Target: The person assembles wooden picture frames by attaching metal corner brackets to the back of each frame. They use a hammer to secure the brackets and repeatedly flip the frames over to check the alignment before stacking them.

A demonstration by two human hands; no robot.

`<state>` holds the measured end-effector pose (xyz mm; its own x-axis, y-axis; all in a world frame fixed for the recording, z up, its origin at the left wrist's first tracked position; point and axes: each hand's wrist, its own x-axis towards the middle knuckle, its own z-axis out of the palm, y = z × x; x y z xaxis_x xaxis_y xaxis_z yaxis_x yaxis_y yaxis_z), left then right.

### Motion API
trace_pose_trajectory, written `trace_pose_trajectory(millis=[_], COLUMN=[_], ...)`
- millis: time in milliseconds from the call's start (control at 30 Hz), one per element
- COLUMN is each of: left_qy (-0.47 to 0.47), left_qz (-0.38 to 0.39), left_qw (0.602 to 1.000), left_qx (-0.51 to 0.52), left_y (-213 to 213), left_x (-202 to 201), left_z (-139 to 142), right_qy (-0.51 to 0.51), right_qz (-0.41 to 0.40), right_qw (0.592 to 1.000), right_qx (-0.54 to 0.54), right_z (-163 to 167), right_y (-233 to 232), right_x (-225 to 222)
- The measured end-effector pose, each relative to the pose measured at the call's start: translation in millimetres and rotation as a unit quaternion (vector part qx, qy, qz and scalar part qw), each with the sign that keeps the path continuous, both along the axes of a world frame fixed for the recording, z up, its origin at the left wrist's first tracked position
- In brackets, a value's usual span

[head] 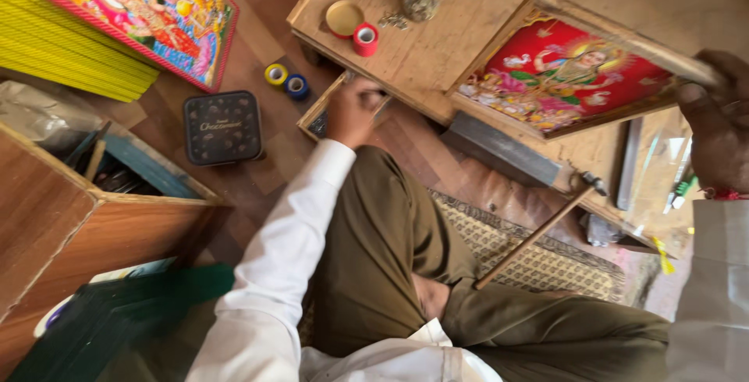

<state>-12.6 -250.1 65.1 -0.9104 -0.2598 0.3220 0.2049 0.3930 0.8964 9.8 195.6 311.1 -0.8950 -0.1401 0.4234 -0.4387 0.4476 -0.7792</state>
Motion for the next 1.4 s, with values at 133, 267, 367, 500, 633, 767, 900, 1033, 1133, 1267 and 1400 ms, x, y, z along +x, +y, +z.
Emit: trace_pose_trajectory(millis=[133, 267, 367, 500, 633, 767, 900, 1033, 1133, 1267, 1400], left_qy=[-0.073, -0.083, -0.034, -0.003, 0.082, -0.046, -0.181, -0.185, -0.250, -0.094, -0.071], left_qz=[0.031, 0.008, 0.025, -0.013, -0.058, -0.002, 0.057, 0.056, 0.002, 0.027, 0.039], left_qw=[0.968, 0.970, 0.982, 0.987, 0.967, 0.945, 0.934, 0.913, 0.899, 0.930, 0.933], left_qx=[-0.238, -0.227, -0.183, -0.158, -0.236, -0.324, -0.302, -0.359, -0.360, -0.354, -0.350], left_y=[-72.7, -68.3, -48.7, -15.4, 30.9, 63.1, 75.5, 79.7, 80.9, 80.2, 81.5], left_x=[6.9, 8.7, -3.6, -32.6, -69.4, -112.5, -146.4, -149.9, -137.3, -118.5, -111.6], left_z=[-41.8, -67.2, -57.0, -24.5, -1.5, 14.2, 22.5, 15.3, 2.6, -0.1, 10.1], right_qy=[0.109, 0.234, 0.252, 0.253, 0.248, 0.243, 0.218, 0.207, 0.203, 0.199, 0.209], right_qz=[-0.053, -0.129, -0.134, -0.149, -0.176, -0.183, -0.192, -0.194, -0.196, -0.191, -0.193], right_qw=[0.981, 0.841, 0.838, 0.843, 0.834, 0.841, 0.846, 0.852, 0.856, 0.861, 0.860], right_qx=[0.153, 0.470, 0.465, 0.451, 0.461, 0.448, 0.447, 0.440, 0.434, 0.427, 0.423], right_z=[4.3, 1.8, -2.0, -2.5, 0.9, 4.4, 7.1, 6.9, 5.2, 4.3, 7.8], right_y=[-25.5, -42.4, -49.9, -58.1, -63.8, -68.8, -72.0, -72.8, -71.2, -70.0, -71.8], right_x=[10.0, 7.7, 8.1, 2.0, -4.7, -9.8, -13.6, -19.3, -19.8, -16.0, -12.7])
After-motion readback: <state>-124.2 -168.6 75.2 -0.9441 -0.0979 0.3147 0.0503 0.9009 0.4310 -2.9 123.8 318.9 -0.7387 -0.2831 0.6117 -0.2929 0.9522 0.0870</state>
